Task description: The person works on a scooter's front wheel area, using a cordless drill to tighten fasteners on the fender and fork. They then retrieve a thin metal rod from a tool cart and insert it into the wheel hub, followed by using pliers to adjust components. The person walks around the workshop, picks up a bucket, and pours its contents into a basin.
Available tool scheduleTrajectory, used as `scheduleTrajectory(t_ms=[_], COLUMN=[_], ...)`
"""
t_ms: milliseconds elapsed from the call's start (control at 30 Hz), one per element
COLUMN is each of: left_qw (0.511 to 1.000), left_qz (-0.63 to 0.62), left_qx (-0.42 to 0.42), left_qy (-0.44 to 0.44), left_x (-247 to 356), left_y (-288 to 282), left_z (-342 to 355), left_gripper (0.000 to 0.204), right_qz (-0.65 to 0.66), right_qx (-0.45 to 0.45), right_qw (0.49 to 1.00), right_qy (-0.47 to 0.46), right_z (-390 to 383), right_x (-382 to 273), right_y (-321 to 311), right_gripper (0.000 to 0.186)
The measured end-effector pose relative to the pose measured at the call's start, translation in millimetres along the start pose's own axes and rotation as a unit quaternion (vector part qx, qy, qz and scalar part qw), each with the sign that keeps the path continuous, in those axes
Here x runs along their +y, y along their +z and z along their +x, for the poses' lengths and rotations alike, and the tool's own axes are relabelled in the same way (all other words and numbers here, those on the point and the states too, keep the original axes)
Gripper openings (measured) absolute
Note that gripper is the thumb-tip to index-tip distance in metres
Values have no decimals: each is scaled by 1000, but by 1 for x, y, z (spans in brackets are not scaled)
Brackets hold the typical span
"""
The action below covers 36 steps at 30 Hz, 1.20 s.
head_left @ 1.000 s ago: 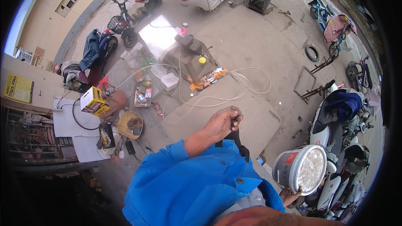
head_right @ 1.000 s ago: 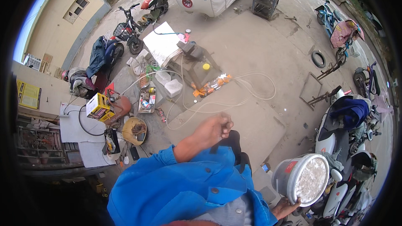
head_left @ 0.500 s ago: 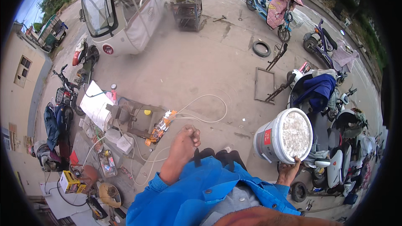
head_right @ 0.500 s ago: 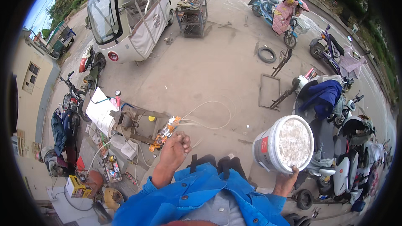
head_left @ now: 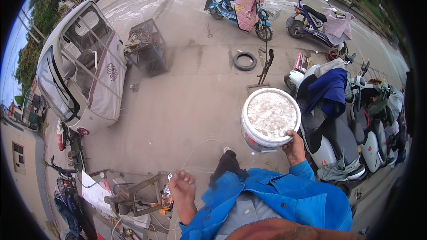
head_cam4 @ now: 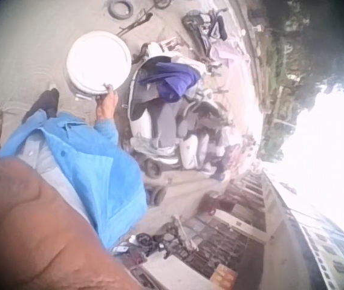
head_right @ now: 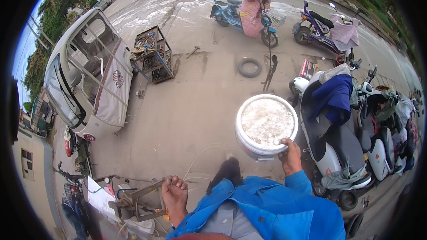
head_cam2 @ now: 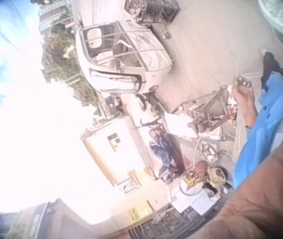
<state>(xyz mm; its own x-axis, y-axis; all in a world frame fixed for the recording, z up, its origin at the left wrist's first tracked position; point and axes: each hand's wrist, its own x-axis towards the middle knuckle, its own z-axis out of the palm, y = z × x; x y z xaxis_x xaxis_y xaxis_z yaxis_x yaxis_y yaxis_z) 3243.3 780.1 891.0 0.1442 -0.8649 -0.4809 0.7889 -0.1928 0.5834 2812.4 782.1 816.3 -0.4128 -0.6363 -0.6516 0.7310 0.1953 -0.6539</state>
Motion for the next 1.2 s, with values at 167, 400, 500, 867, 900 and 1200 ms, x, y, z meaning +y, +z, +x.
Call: scheduleTrajectory(t_ms=[167,400,500,867,900,1200], left_qw=[999,994,978,998,998,987], left_qz=[19,46,105,-46,-50,-60], left_qx=[-34,-98,-176,-37,-12,82], left_qy=[-4,-28,-35,29,47,125], left_x=[9,21,19,31,38,74], left_y=[54,205,303,382,391,487], left_z=[168,422,495,790,811,1016], left_gripper=[9,8,10,10,10,7], right_qz=[2,-1,41,-59,-65,-48], right_qx=[-15,41,50,63,50,-87], right_qw=[999,997,996,996,996,995], right_qy=[-36,-73,-66,-28,-23,-10], right_z=[121,293,351,655,683,895], right_x=[-12,-34,-76,-137,-148,-220], right_y=[87,237,274,525,558,820], right_gripper=[42,49,47,54,55,38])
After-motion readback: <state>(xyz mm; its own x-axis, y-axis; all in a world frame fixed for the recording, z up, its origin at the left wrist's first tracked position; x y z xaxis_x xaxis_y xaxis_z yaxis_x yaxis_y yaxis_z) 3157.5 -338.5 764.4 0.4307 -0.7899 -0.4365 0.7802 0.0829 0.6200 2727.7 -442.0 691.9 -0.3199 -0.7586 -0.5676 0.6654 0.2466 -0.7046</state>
